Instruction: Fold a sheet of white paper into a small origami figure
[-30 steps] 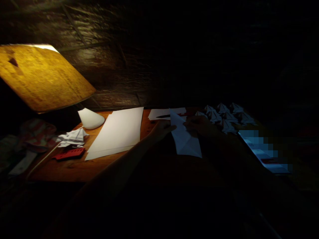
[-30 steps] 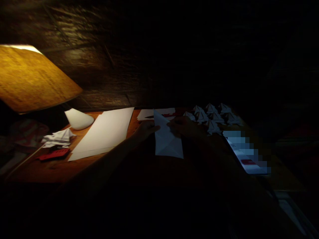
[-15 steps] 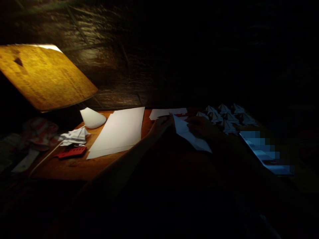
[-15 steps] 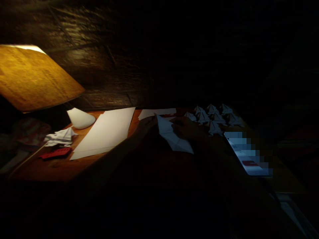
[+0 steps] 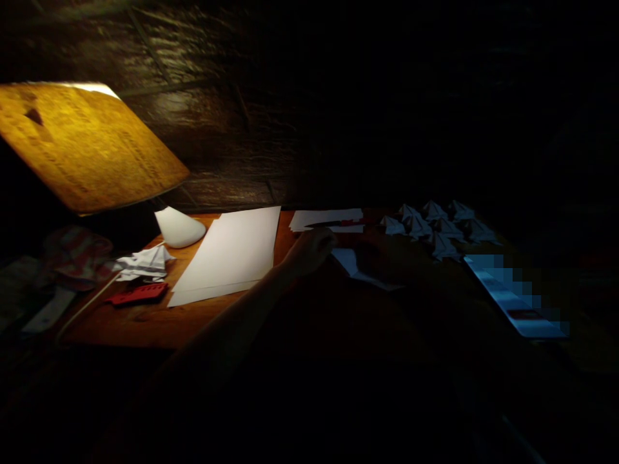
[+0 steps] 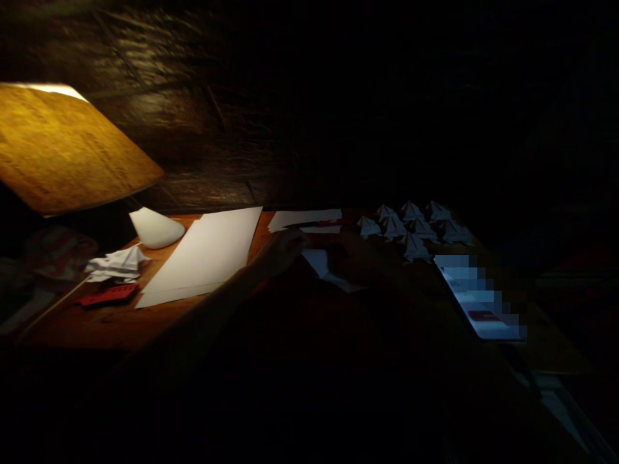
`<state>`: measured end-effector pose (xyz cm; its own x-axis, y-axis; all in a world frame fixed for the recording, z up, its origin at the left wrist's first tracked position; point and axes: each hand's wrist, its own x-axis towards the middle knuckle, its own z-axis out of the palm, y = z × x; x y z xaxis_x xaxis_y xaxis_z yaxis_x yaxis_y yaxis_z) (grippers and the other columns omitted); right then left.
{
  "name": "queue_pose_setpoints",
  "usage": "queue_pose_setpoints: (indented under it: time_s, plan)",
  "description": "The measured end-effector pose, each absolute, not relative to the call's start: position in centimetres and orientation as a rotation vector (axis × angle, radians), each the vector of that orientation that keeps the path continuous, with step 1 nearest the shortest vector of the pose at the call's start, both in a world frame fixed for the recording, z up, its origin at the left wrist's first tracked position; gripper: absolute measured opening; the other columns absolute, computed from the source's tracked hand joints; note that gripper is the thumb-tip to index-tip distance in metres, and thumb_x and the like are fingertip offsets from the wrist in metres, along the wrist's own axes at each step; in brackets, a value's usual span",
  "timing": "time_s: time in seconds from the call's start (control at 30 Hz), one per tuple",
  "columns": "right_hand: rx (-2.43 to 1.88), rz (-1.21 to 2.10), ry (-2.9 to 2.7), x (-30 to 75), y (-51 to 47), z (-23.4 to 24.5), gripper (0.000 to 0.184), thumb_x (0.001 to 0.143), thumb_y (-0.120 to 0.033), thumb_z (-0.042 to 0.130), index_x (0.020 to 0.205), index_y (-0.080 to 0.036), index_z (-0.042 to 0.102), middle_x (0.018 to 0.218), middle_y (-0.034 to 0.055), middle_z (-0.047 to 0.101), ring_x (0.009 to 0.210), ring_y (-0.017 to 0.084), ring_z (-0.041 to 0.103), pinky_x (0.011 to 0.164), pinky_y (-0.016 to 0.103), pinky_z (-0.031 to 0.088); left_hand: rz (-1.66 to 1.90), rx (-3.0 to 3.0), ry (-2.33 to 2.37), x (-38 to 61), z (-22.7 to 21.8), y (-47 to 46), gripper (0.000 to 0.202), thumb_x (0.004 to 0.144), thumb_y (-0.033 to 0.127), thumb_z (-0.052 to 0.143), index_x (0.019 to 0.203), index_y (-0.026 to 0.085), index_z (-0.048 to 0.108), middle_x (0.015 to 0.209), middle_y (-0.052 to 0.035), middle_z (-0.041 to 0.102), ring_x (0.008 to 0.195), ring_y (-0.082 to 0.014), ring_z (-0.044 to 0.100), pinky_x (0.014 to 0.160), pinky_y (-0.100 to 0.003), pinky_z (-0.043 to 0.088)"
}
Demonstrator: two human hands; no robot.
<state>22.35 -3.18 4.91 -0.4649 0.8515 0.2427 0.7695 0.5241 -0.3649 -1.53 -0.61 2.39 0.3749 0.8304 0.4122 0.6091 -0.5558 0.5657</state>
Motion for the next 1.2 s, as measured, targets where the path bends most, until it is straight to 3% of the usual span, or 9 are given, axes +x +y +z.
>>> queue_pose_setpoints:
  time_s: [0.13, 0.27, 0.5, 1.2]
  plan:
    - [-1.134, 0.344, -2.398, 22.2, -2.9, 4.7, 0.047, 0.087, -0.016, 0.058, 0.133, -0.026, 0.067, 0.124, 0.0108, 0.07, 0.098, 0.027, 0.067, 0.083, 0.038, 0.054, 0.964, 2.509, 1.211, -1.8, 2.7, -1.0, 0.016, 0.088, 0.03, 0.069, 0.098, 0.019, 0.066, 0.101, -0.0059, 0.07, 0.096, -0.0217, 0.065, 0.086, -0.038, 0.051]
    - [-1.138, 0.375, -2.355, 22.0, -2.7, 4.1, 0.038, 0.092, -0.02, 0.056, 0.127, -0.023, 0.07, 0.116, 0.0115, 0.071, 0.097, 0.026, 0.066, 0.082, 0.036, 0.053, 0.897, 2.683, 1.044, -1.9, 2.8, -1.2, 0.025, 0.086, 0.029, 0.073, 0.108, 0.021, 0.066, 0.112, -0.0064, 0.067, 0.107, -0.0236, 0.062, 0.093, -0.042, 0.051]
    - [-1.035, 0.37, -2.337, 22.2, -1.4, 1.8, 0.026, 0.087, -0.024, 0.066, 0.112, -0.02, 0.071, 0.112, 0.0124, 0.069, 0.101, 0.027, 0.064, 0.085, 0.038, 0.051, 0.743, 2.737, 0.993, -2.0, 2.5, -0.9, 0.014, 0.089, 0.022, 0.067, 0.101, 0.023, 0.074, 0.104, -0.005, 0.068, 0.104, -0.0221, 0.061, 0.092, -0.042, 0.051]
    - [-1.019, 0.362, -2.406, 22.1, -1.5, 1.9, 0.049, 0.082, -0.042, 0.075, 0.123, -0.016, 0.065, 0.12, 0.0147, 0.064, 0.108, 0.028, 0.059, 0.09, 0.039, 0.048, 0.67, 2.64, 1.068, -1.7, 2.6, -2.1, 0.023, 0.086, 0.021, 0.07, 0.11, 0.021, 0.072, 0.11, -0.0067, 0.062, 0.102, -0.0216, 0.061, 0.093, -0.037, 0.052]
